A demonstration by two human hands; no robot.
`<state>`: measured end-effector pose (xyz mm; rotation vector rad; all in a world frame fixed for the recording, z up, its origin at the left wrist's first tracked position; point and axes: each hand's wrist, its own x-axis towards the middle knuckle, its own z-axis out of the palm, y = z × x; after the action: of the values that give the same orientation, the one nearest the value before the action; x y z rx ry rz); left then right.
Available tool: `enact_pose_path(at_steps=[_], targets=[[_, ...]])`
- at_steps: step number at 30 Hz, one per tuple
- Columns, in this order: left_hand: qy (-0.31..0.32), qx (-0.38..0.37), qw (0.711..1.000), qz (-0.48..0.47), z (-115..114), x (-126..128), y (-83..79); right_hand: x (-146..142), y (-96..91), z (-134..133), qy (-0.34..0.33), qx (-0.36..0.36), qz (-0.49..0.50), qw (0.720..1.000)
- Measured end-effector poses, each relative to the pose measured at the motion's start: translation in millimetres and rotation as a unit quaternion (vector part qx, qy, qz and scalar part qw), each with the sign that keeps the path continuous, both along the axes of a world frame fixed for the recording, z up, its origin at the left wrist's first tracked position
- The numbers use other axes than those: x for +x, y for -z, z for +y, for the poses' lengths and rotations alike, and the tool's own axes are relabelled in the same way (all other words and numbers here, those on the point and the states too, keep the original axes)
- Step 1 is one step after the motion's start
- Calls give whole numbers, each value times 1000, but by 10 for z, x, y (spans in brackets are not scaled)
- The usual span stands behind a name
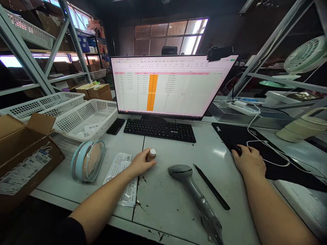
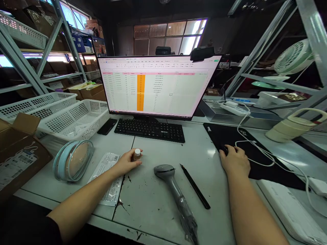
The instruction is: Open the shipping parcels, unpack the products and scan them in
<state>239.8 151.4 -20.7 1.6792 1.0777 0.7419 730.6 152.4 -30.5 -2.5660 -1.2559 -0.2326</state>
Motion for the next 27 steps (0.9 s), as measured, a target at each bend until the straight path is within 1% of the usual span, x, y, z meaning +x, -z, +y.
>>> enact_pose_path(at_steps=[10, 19, 27], targets=[[10, 3, 1000, -10, 17, -8, 53, -24, -28, -2, 5, -7, 17, 1000], [8, 1, 1000, -1, 1, -9, 2, -5, -4, -10, 1, -5, 2, 1000], [4, 1, 1000, 3, 3, -2, 4, 42, 34, 2, -4, -1, -7, 1000]])
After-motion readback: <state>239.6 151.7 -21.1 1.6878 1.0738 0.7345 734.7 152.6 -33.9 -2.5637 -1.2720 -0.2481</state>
